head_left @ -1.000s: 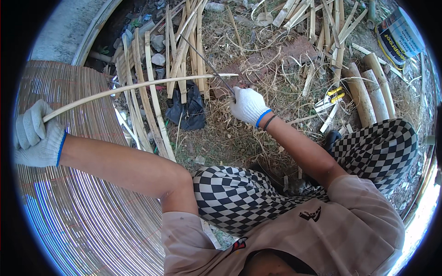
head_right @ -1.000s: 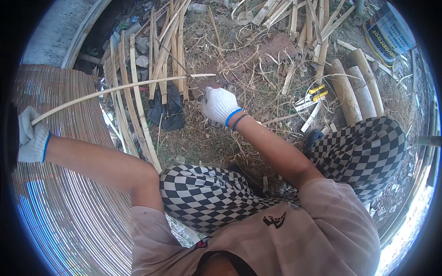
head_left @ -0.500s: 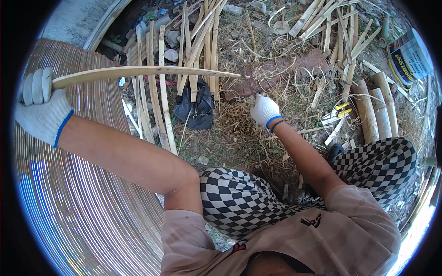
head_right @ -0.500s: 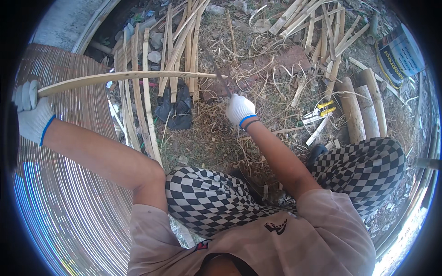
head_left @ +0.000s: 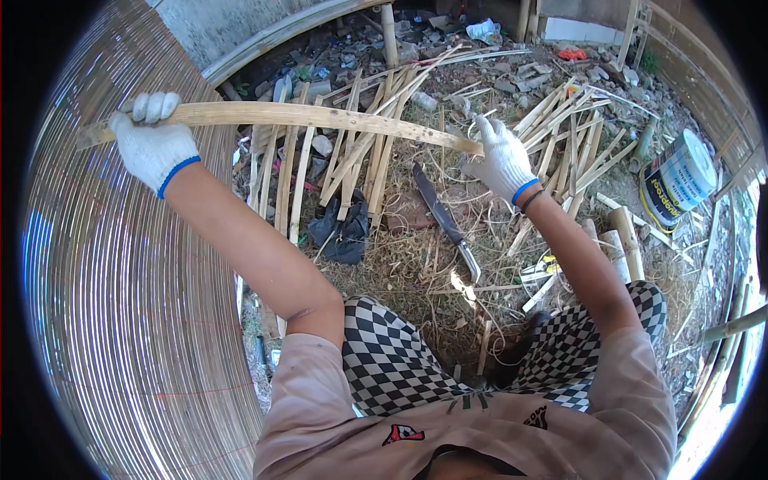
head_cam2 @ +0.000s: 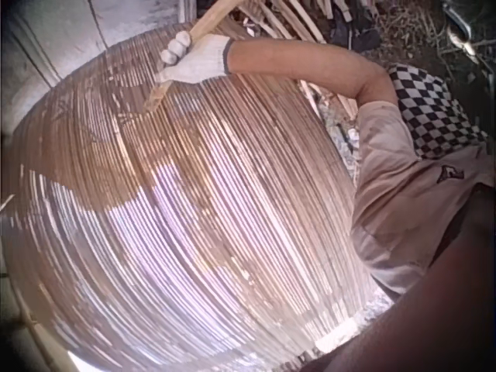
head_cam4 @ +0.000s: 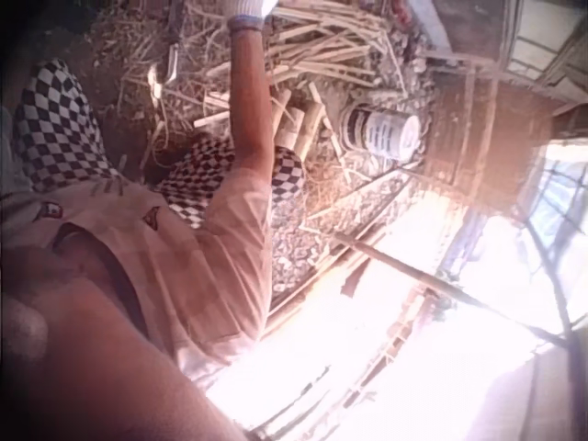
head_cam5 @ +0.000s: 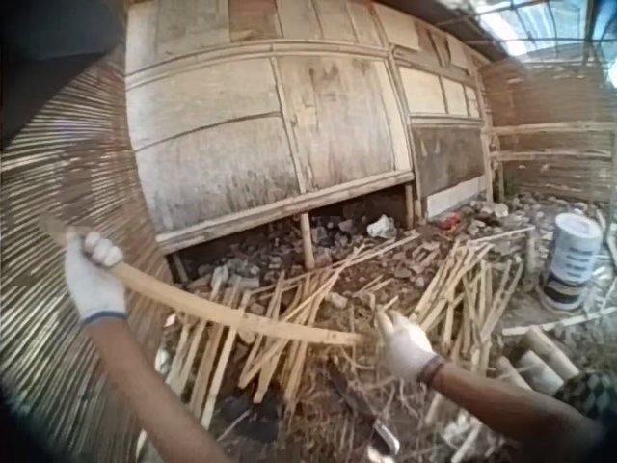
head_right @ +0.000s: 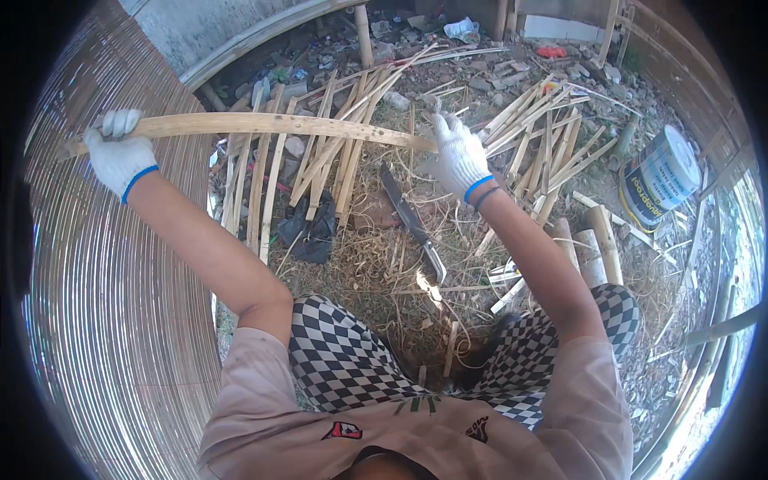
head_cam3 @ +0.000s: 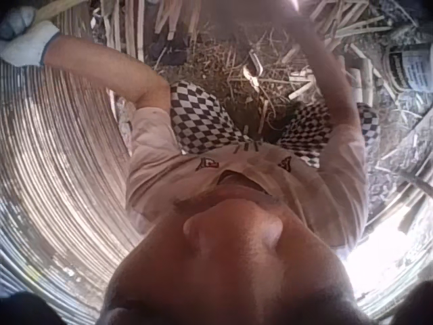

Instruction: The recorder uses a knife to scrape and thin out a strip of bamboo while wearing protective gloves.

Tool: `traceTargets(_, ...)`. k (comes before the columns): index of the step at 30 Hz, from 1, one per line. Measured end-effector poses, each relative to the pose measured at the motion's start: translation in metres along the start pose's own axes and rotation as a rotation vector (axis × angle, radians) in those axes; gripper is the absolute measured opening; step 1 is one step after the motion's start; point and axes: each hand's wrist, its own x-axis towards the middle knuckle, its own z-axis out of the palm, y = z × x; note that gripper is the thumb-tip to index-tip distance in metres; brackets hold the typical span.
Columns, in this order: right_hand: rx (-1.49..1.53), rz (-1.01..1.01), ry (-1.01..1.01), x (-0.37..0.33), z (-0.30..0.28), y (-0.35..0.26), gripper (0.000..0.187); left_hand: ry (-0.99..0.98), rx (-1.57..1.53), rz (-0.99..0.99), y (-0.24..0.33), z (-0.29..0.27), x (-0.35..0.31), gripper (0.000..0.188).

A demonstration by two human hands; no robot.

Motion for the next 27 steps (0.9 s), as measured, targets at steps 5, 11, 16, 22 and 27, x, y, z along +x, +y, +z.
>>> traceTargets(5, -0.014, -0.204, -0.223, 0.015, -0.099, 0.022, 0.042, -0.178, -0.386, -0.225, -0.007, -0.027, 0.026, 0.036)
traceTargets(11, 0.132, -0.030, -0.134, -0.039, -0.152, 0.035, 0.044, -0.181, -0.091, -0.245, -0.041, 0.000, 0.010, 0.021)
traceTargets(16, 0.394, 0.017, -0.351, -0.040, -0.162, 0.038, 0.056, -0.244, 0.077, -0.422, -0.059, 0.025, -0.015, 0.022)
traceTargets(22, 0.676, 0.099, -0.556, -0.051, -0.141, 0.044, 0.043, -0.283, 0.203, -0.342, -0.060, 0.045, -0.038, 0.025)
traceTargets(27, 0.706, 0.166, -0.618, -0.053, -0.145, 0.040, 0.046, -0.263, 0.367, -0.236, -0.061, 0.049, -0.036, 0.033)
